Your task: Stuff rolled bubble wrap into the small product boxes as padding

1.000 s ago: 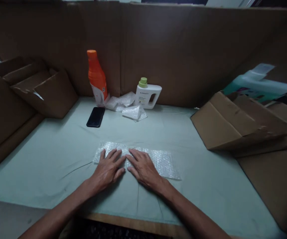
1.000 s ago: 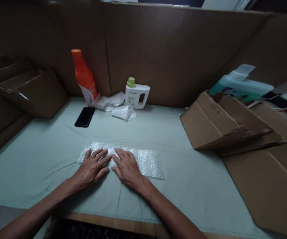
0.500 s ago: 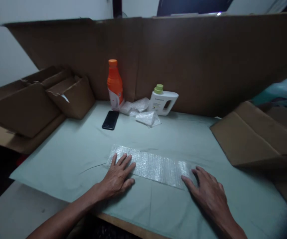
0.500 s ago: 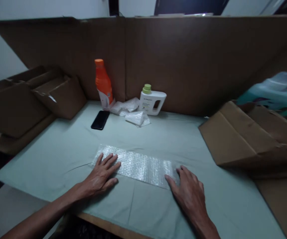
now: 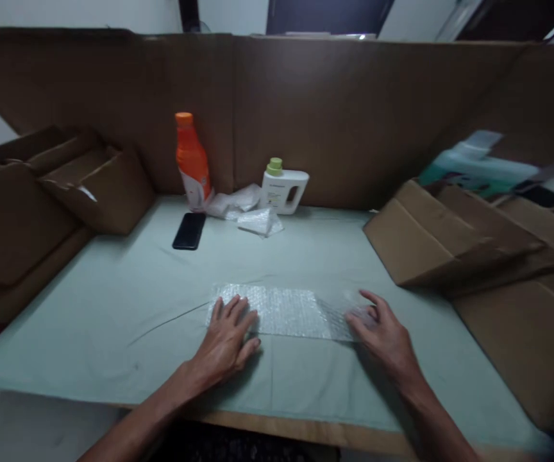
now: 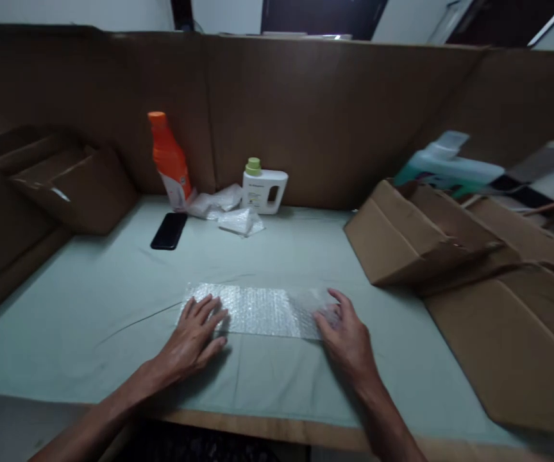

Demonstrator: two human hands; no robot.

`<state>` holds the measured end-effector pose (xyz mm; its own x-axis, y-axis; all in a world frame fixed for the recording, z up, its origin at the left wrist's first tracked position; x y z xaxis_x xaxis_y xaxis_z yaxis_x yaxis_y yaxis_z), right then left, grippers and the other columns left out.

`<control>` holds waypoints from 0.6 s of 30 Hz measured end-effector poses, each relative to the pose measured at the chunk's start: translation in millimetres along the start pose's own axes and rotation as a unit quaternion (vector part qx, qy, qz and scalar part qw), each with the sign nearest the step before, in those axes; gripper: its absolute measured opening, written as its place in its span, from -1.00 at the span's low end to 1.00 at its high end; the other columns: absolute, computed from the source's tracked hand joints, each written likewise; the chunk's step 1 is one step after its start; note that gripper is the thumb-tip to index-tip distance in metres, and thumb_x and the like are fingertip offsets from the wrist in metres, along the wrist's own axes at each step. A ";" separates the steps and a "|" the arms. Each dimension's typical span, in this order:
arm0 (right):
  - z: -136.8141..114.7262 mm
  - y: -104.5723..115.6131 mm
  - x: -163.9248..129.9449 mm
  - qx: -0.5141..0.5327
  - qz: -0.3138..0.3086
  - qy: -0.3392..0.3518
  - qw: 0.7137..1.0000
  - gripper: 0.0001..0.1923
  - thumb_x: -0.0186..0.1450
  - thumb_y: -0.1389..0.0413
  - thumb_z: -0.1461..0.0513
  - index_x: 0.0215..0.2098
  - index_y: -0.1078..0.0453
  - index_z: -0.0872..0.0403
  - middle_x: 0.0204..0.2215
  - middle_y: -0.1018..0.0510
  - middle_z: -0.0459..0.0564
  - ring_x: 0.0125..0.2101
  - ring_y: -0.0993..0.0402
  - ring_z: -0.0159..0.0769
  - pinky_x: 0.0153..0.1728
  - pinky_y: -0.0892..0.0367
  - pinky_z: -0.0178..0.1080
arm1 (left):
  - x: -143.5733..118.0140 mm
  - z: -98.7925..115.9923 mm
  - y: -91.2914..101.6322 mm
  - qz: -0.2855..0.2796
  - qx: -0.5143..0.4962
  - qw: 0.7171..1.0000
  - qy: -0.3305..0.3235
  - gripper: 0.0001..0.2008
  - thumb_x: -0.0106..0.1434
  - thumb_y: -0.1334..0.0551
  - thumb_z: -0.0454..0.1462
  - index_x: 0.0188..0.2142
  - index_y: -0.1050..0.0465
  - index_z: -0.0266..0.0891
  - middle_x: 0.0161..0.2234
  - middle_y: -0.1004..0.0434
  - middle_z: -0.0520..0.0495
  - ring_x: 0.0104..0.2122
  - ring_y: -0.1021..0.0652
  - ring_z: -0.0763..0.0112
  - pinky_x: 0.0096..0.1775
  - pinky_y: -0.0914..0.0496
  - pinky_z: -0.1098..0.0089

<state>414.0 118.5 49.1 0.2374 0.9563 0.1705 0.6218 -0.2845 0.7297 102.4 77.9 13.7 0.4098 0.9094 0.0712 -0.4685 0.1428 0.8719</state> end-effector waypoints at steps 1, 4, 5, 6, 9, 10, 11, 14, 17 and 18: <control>-14.1 -4.7 -3.1 0.007 -0.004 0.018 1.000 -0.43 0.18 -0.15 -0.01 0.10 -0.39 0.06 -0.30 -0.63 0.05 -0.29 -0.62 -0.05 -0.28 -0.47 -0.10 | -1.1 -1.7 2.2 0.013 -0.023 1.000 0.004 -0.54 0.37 -0.17 -0.18 0.23 -0.32 -0.21 0.31 -0.31 -0.31 0.36 -0.21 -0.08 0.32 -0.01 -0.30; -68.0 -38.5 -15.9 0.052 -0.067 0.073 0.994 -0.45 0.25 -0.15 0.07 0.18 -0.35 0.06 -0.24 -0.64 0.06 -0.36 -0.59 -0.17 -0.29 -0.48 -0.14 | -4.7 -7.4 12.3 0.046 -0.122 0.991 0.035 -0.47 0.40 -0.12 -0.13 0.31 -0.20 -0.21 0.28 -0.35 -0.29 0.32 -0.29 0.00 0.31 -0.11 -0.19; -87.5 -54.2 -22.0 0.074 -0.106 0.089 0.988 -0.43 0.25 -0.16 0.10 0.21 -0.33 0.06 -0.21 -0.63 0.07 -0.35 -0.59 -0.19 -0.29 -0.48 -0.15 | -5.6 -10.1 16.1 0.057 -0.161 0.984 0.053 -0.43 0.40 -0.11 -0.10 0.34 -0.14 -0.21 0.26 -0.37 -0.30 0.28 -0.34 0.03 0.28 -0.19 -0.14; -106.3 -70.9 -29.5 0.102 -0.153 0.105 0.977 -0.38 0.25 -0.18 0.11 0.25 -0.28 0.05 -0.15 -0.63 0.08 -0.33 -0.59 -0.19 -0.29 -0.49 -0.15 | -6.0 -13.2 19.4 0.068 -0.200 0.975 0.072 -0.39 0.40 -0.11 -0.07 0.37 -0.08 -0.21 0.24 -0.39 -0.31 0.24 -0.39 0.05 0.22 -0.29 -0.08; -144.9 -108.9 -54.2 0.201 -0.291 0.126 0.927 -0.25 0.25 -0.22 0.12 0.36 -0.13 0.00 0.05 -0.56 0.15 -0.18 -0.61 -0.17 -0.36 -0.50 -0.22 | -4.4 -28.1 21.8 0.094 -0.281 0.945 0.141 -0.25 0.37 -0.12 -0.01 0.42 0.10 -0.22 0.11 -0.50 -0.31 0.08 -0.54 0.09 -0.09 -0.50 0.15; -149.2 -113.0 -59.2 0.231 -0.316 0.126 0.912 -0.25 0.27 -0.21 0.12 0.37 -0.10 -0.02 0.11 -0.52 0.17 -0.12 -0.61 -0.16 -0.39 -0.50 -0.24 | -3.2 -34.2 20.0 0.100 -0.283 0.940 0.162 -0.22 0.35 -0.13 -0.01 0.42 0.12 -0.24 0.05 -0.54 -0.29 0.01 -0.57 0.10 -0.19 -0.50 0.20; -149.1 -111.1 -60.4 0.251 -0.322 0.128 0.904 -0.29 0.30 -0.18 0.13 0.37 -0.09 -0.03 0.14 -0.51 0.17 -0.07 -0.60 -0.16 -0.38 -0.50 -0.24 | -1.7 -39.8 17.8 0.107 -0.272 0.940 0.176 -0.21 0.33 -0.15 -0.02 0.42 0.10 -0.25 -0.01 -0.57 -0.27 -0.06 -0.60 0.11 -0.25 -0.49 0.22; -129.4 -68.1 -40.3 0.194 -0.225 0.175 0.939 -0.51 0.35 -0.13 0.16 0.23 -0.30 -0.04 0.08 -0.57 0.10 0.01 -0.56 -0.14 -0.11 -0.52 -0.07 | 4.0 -49.8 11.2 0.131 -0.189 0.959 0.167 -0.29 0.28 -0.17 -0.10 0.36 -0.08 -0.25 -0.15 -0.61 -0.18 -0.21 -0.61 0.14 -0.21 -0.47 0.15; -99.6 20.5 2.8 0.005 -0.022 0.228 0.973 -0.69 0.36 -0.12 0.14 0.05 -0.46 -0.02 0.04 -0.60 0.09 0.07 -0.50 -0.06 0.13 -0.36 0.09 | 8.8 -50.8 4.6 0.148 -0.120 0.974 0.125 -0.38 0.29 -0.14 -0.13 0.32 -0.17 -0.23 -0.16 -0.61 -0.18 -0.20 -0.60 0.10 -0.12 -0.45 0.05; -89.0 53.9 20.2 -0.066 0.052 0.228 0.970 -0.67 0.36 -0.11 0.14 0.05 -0.46 0.03 0.05 -0.59 0.14 0.09 -0.48 -0.02 0.14 -0.32 0.12 | 9.7 -50.1 2.9 0.149 -0.106 0.976 0.115 -0.38 0.30 -0.13 -0.14 0.32 -0.17 -0.23 -0.17 -0.61 -0.19 -0.20 -0.60 0.08 -0.12 -0.45 0.05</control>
<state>385.9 128.4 150.8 -0.0804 0.8620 0.5005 0.5044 -0.3979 0.7663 65.8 106.7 -7.4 0.0555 0.9830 0.1750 -0.7010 -0.0864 0.7079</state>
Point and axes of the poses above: each hand's wrist, its own x-axis towards the middle knuckle, its own y-axis out of the back of the hand, z = x × y, the point moved 9 cm from there along x, towards the middle knuckle
